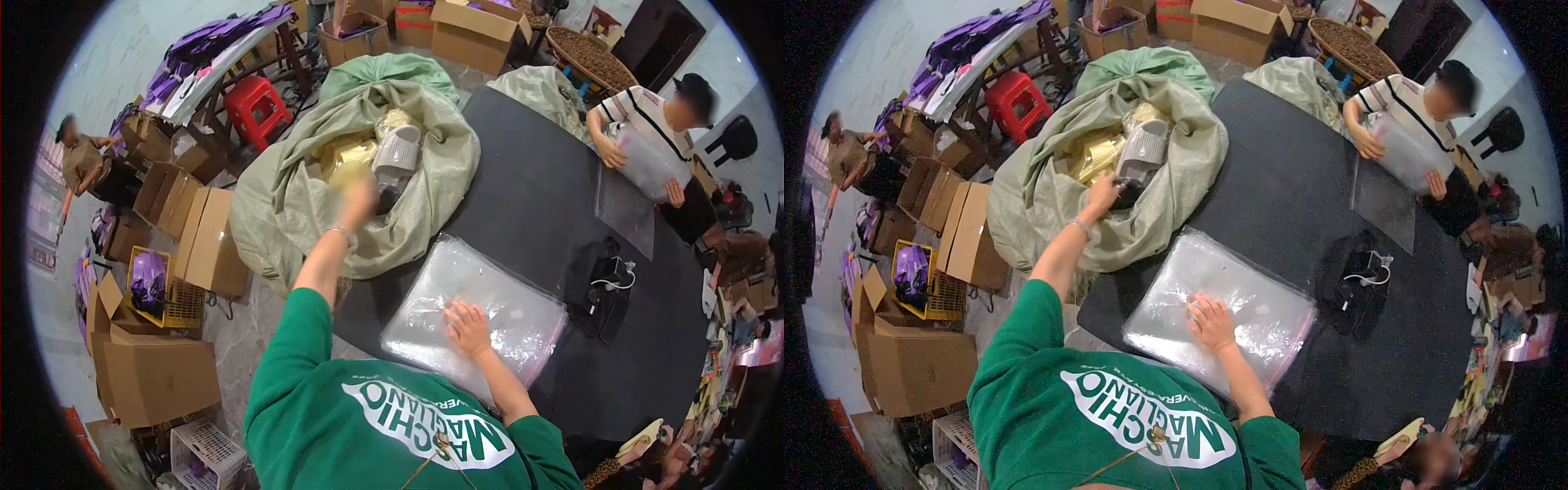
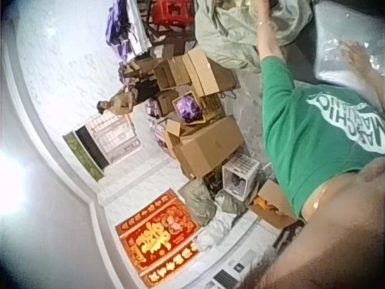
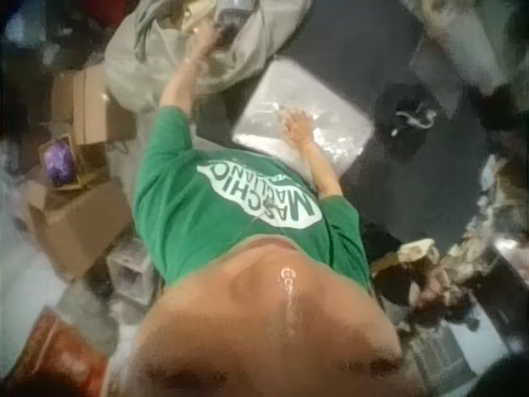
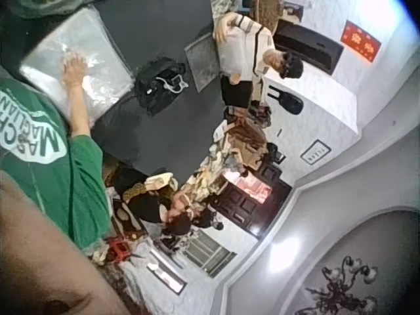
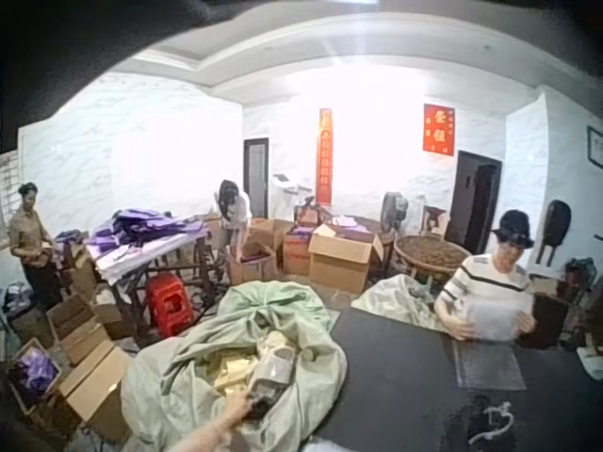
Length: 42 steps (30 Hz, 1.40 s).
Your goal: The person places pairs of yellow and black slippers into clear plastic bags on a table. They retrieve the slippers from a large green sack and arrange them inside the bags, occasionally adjusting the bags or the slippers. Other people are visible in the background performing similar tasks.
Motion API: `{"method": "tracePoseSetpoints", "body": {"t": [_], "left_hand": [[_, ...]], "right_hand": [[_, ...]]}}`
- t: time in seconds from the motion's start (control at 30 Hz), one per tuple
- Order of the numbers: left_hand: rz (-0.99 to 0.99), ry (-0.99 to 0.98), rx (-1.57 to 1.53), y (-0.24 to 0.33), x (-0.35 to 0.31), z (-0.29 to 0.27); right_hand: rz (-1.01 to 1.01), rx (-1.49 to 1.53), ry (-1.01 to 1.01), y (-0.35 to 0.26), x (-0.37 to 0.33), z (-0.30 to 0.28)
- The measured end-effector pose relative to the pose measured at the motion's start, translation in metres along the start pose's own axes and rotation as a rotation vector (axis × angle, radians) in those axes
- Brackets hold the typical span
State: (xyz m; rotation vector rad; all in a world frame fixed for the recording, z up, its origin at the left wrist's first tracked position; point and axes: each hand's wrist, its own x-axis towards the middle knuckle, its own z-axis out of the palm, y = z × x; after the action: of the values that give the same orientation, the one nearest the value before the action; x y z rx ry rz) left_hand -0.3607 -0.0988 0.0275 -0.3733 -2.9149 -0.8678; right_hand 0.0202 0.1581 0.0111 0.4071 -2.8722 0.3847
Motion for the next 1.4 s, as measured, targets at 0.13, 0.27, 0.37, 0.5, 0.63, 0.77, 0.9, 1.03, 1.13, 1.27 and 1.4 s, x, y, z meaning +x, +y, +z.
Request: {"method": "tracePoseSetpoints", "body": {"t": [0.13,0.27,0.37,0.5,0.63,0.77,0.9,1.03,1.13,1.27,1.4], "left_hand": [[0.059,0.382,-0.110,0.006,0.016,-0.072],[0.154,0.541,-0.278,0.063,0.014,-0.171],[0.269,0.651,-0.543,0.097,-0.003,-0.221],[0.214,0.569,-0.913,0.137,-0.039,-0.249],[0.044,0.275,-1.358,0.152,-0.078,-0.226],[-0.267,0.049,-1.536,0.159,-0.130,-0.167],[-0.439,-0.314,-1.646,0.172,-0.176,-0.135],[-0.500,-0.383,-1.733,0.169,-0.215,-0.108],[-0.569,-0.364,-1.695,0.157,-0.247,-0.070],[-0.652,-0.428,-1.241,0.121,-0.295,-0.020],[-0.607,-0.402,-0.947,0.110,-0.310,-0.017]], "right_hand": [[-0.012,0.020,0.025,-0.003,0.001,-0.004],[-0.003,0.038,0.004,-0.005,0.002,-0.010],[0.008,0.105,-0.075,-0.006,0.006,-0.023],[0.327,0.517,-0.007,-0.010,0.020,-0.035],[0.877,1.692,0.205,-0.005,0.058,-0.070],[1.069,2.333,0.257,0.000,0.066,-0.132],[0.775,1.657,0.431,0.023,0.031,-0.168],[1.038,1.376,0.642,0.062,-0.017,-0.185],[1.146,1.377,0.772,0.073,-0.041,-0.193],[1.228,1.207,0.741,0.080,-0.097,-0.150],[1.313,0.815,0.521,0.040,-0.136,-0.136]]}}
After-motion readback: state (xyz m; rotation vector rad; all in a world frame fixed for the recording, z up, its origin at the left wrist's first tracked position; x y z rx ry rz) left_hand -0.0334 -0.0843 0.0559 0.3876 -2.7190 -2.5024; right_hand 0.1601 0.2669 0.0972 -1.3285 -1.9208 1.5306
